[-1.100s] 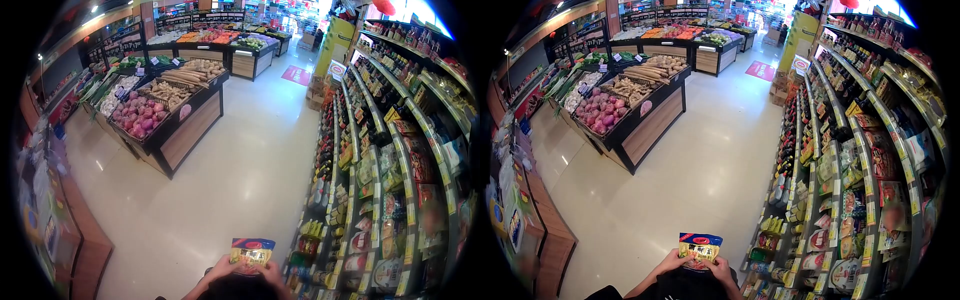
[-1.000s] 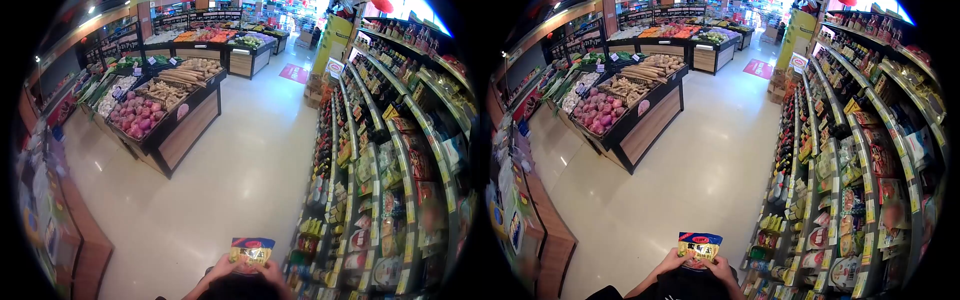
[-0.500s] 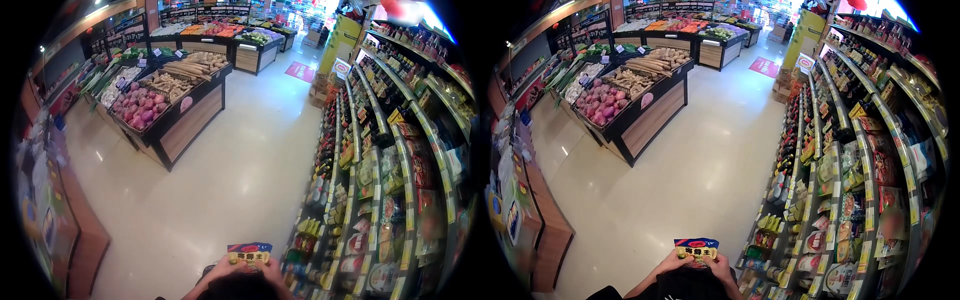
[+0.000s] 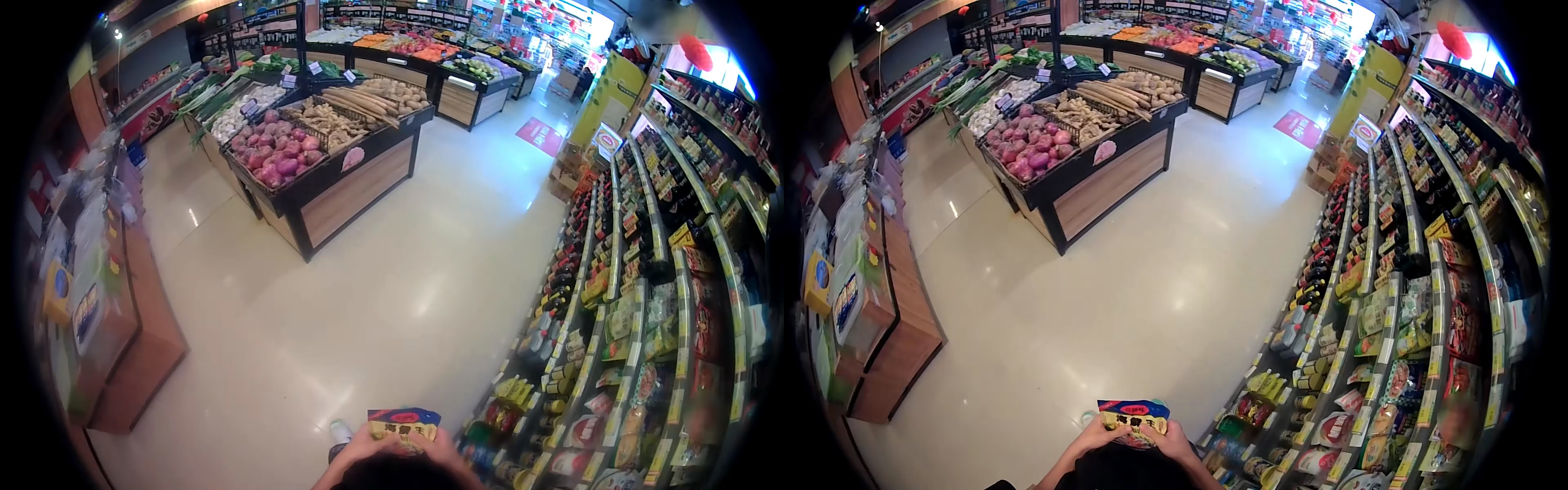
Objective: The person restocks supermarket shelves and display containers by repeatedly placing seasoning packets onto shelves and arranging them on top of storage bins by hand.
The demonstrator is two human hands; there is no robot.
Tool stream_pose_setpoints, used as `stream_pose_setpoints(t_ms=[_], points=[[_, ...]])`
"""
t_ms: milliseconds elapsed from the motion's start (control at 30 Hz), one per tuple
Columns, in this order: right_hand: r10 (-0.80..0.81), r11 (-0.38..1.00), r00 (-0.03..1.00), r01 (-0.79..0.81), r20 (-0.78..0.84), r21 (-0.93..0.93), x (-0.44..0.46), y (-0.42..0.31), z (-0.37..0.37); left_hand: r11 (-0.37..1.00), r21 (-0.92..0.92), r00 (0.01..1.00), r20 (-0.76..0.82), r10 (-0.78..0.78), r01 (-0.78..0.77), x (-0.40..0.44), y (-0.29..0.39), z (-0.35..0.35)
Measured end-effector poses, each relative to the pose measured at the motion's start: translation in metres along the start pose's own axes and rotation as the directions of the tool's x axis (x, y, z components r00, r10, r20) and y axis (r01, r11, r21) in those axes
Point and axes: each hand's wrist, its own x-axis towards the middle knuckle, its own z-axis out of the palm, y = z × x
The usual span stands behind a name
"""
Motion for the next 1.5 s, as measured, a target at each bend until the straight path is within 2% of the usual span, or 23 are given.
stream_pose_setpoints(t_ms=[67, 167, 267, 467, 567, 667, 733, 833, 933, 1033, 1133, 1167, 1233, 1300, 1367, 1400, 1433, 1467, 1500], points=[[0.0, 1.0, 1.0, 0.0, 0.005, 0.012, -0.004, 0.005, 0.004, 1.0, -0.018, 1.0, -0.022, 0.009, -0.009, -0.002, -0.023, -0.005], [-0.005, 0.978, 1.0, 0.005, 0.002, -0.209, -0.003, 0.021, 0.008, 0.981, -0.189, 0.994, -0.11, 0.028, -0.048, -0.015, -0.015, -0.01], [-0.092, 0.979, 0.995, 0.099, 0.043, -0.181, -0.003, 0.006, 0.032, 0.977, -0.196, 0.985, -0.166, 0.051, -0.084, -0.028, 0.003, -0.021], [-0.147, 0.955, 0.987, 0.16, 0.071, -0.251, -0.014, -0.038, 0.091, 0.963, -0.258, 0.971, -0.24, 0.013, -0.076, -0.061, 0.0, -0.054], [-0.128, 0.984, 0.986, 0.14, 0.103, -0.113, -0.015, -0.034, 0.112, 0.959, -0.205, 0.946, -0.299, 0.127, -0.194, -0.085, 0.01, -0.066], [-0.285, 0.933, 0.939, 0.318, 0.192, -0.168, -0.018, -0.04, 0.139, 0.933, -0.128, 0.89, -0.368, 0.27, -0.336, -0.112, 0.031, -0.077], [-0.29, 0.929, 0.944, 0.317, 0.157, -0.189, -0.02, -0.044, 0.161, 0.916, -0.028, 0.853, -0.376, 0.361, -0.4, -0.122, 0.029, -0.093], [-0.256, 0.934, 0.961, 0.273, 0.102, -0.229, -0.018, -0.013, 0.185, 0.898, -0.043, 0.829, -0.406, 0.385, -0.438, -0.146, 0.026, -0.114], [-0.267, 0.935, 0.961, 0.277, 0.075, -0.224, -0.006, 0.013, 0.211, 0.883, 0.025, 0.784, -0.449, 0.428, -0.468, -0.158, 0.005, -0.138], [-0.272, 0.933, 0.959, 0.283, 0.078, -0.221, -0.005, 0.024, 0.242, 0.793, 0.262, 0.683, -0.405, 0.607, -0.55, -0.175, -0.004, -0.165], [-0.326, 0.923, 0.934, 0.348, 0.147, -0.162, -0.014, 0.006, 0.277, 0.825, 0.261, 0.713, -0.416, 0.564, -0.501, -0.194, -0.007, -0.182], [-0.352, 0.918, 0.92, 0.376, 0.175, -0.131, -0.02, -0.007, 0.289, 0.849, 0.203, 0.735, -0.429, 0.525, -0.488, -0.198, -0.008, -0.189], [-0.345, 0.89, 0.902, 0.403, 0.259, -0.214, -0.032, -0.023, 0.302, 0.891, 0.069, 0.787, -0.443, 0.43, -0.448, -0.206, -0.008, -0.197], [-0.32, 0.893, 0.89, 0.398, 0.325, -0.21, -0.031, -0.024, 0.312, 0.88, -0.027, 0.775, -0.488, 0.402, -0.474, -0.218, 0.002, -0.201], [-0.33, 0.826, 0.867, 0.457, 0.374, -0.331, -0.019, -0.017, 0.318, 0.852, -0.109, 0.764, -0.511, 0.394, -0.512, -0.221, -0.004, -0.21], [-0.328, 0.784, 0.856, 0.483, 0.4, -0.39, -0.015, -0.015, 0.321, 0.847, -0.046, 0.746, -0.501, 0.439, -0.529, -0.222, -0.011, -0.216], [-0.36, 0.801, 0.854, 0.489, 0.376, -0.345, -0.01, -0.017, 0.327, 0.836, 0.021, 0.724, -0.489, 0.487, -0.549, -0.221, -0.016, -0.223], [-0.3, 0.859, 0.886, 0.412, 0.353, -0.305, -0.004, -0.018, 0.332, 0.818, 0.09, 0.698, -0.474, 0.537, -0.568, -0.218, -0.022, -0.231], [-0.235, 0.91, 0.915, 0.326, 0.329, -0.258, 0.0, -0.019, 0.339, 0.749, 0.19, 0.617, -0.458, 0.639, -0.635, -0.216, -0.025, -0.239]])
